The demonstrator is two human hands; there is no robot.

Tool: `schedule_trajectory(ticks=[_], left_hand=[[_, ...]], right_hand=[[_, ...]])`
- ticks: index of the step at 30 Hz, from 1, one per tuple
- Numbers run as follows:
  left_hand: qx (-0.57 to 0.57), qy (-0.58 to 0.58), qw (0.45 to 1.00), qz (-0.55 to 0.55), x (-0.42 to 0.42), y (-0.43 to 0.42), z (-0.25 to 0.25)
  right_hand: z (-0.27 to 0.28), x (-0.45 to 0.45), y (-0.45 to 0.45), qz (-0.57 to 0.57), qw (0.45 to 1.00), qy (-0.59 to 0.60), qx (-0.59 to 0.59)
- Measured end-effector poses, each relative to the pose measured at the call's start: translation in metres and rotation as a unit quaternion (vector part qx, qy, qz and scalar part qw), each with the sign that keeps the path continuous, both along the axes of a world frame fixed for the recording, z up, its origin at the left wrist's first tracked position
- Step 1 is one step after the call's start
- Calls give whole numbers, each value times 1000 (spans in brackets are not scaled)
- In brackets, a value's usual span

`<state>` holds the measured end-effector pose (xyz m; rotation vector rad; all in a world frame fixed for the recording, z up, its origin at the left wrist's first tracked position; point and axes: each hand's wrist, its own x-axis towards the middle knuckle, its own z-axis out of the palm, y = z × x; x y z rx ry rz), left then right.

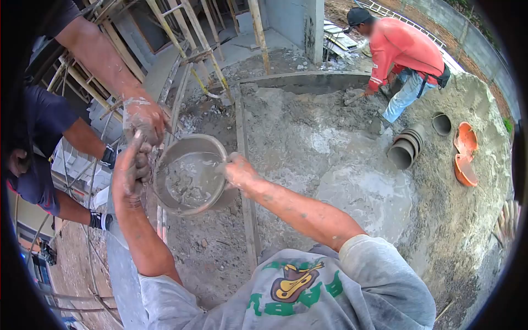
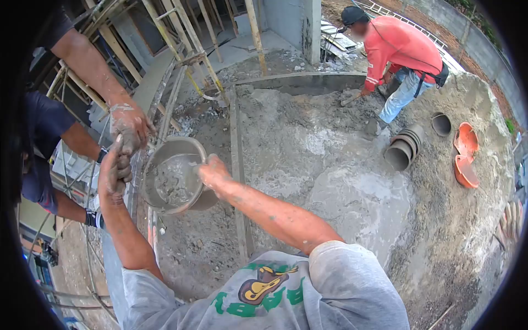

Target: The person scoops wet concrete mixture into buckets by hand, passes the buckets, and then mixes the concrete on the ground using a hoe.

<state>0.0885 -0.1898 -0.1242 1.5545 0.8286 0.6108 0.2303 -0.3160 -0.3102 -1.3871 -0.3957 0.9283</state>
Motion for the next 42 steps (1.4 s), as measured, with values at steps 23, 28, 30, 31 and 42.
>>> schedule_trajectory(ticks=[23, 28, 30, 31, 42], left_hand=[[-23, 160, 987, 10, 87, -198, -444], [-76, 355, 896, -256, 235, -374, -475], [-52, 417, 809, -411, 305, -416, -487], [-90, 416, 806, -412, 329, -430, -505], [-74, 468, 839, -266, 350, -497, -668]], right_hand=[[-415, 218, -571, 46, 769, -111, -628], [-443, 355, -711, -133, 736, -5, -664], [-505, 424, -753, -200, 709, -73, -673], [-527, 461, -768, -254, 708, -135, -645], [-616, 664, -776, -247, 676, -272, -639]])
